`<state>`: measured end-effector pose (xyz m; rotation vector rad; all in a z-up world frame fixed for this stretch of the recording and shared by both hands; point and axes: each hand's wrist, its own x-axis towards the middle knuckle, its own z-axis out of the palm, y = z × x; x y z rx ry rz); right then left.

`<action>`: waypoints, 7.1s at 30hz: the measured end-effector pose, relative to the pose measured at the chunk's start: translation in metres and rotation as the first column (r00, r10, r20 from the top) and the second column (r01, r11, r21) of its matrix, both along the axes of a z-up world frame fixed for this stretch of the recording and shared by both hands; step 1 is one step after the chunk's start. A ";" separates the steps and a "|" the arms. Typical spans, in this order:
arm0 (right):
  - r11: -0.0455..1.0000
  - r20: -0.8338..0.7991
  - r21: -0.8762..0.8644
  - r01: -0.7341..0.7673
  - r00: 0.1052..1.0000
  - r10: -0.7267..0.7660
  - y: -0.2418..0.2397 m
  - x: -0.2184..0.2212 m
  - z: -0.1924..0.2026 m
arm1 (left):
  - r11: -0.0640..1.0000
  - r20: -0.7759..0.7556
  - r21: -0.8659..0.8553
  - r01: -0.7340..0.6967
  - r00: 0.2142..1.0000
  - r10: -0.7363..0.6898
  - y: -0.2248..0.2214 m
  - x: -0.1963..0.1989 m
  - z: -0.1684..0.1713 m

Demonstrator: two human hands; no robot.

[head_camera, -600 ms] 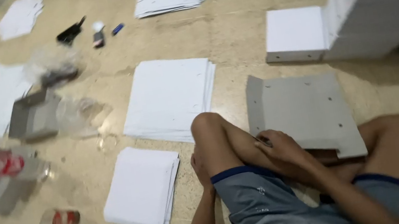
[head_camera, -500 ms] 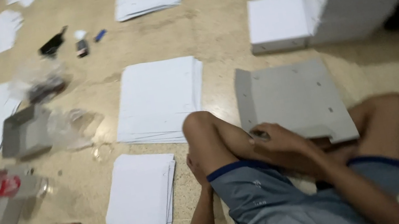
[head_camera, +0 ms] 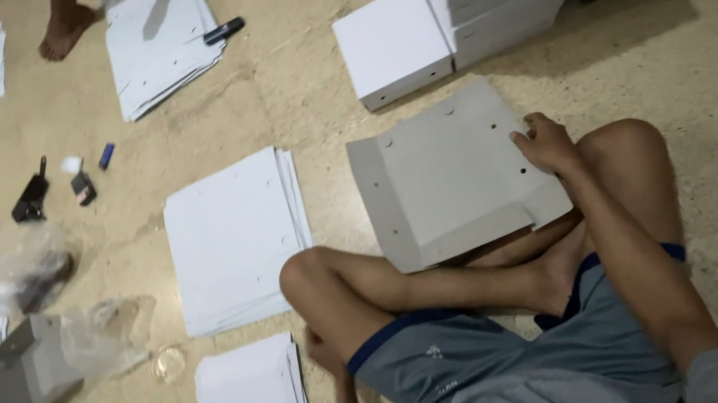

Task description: Assembling cardboard boxes by folding flat sheets and tucking in pre-cut tabs

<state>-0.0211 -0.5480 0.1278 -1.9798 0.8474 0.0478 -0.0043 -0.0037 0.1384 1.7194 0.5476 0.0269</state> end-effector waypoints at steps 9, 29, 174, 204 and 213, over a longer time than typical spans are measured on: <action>0.944 -0.014 0.323 0.072 0.997 -0.072 0.011 0.003 0.046 | 1.000 -0.182 -0.007 -0.009 0.983 0.007 -0.052 -0.002 0.119; 0.462 0.016 0.883 0.082 0.979 -0.206 0.112 -0.049 0.071 | 0.902 0.145 0.225 0.369 0.902 -0.406 -0.139 -0.014 0.131; 0.953 0.073 0.268 0.137 0.984 -0.162 0.117 0.017 0.084 | 0.572 0.086 0.423 0.703 0.597 -0.798 -0.273 0.043 0.088; 0.964 0.283 0.250 0.092 0.945 -0.164 0.093 0.044 0.021 | 0.653 0.192 0.216 0.726 0.624 -0.757 -0.329 0.103 0.050; 0.934 0.271 0.348 0.079 0.945 -0.181 0.098 0.039 0.045 | 0.644 0.225 0.077 0.761 0.616 -0.755 -0.319 0.083 0.040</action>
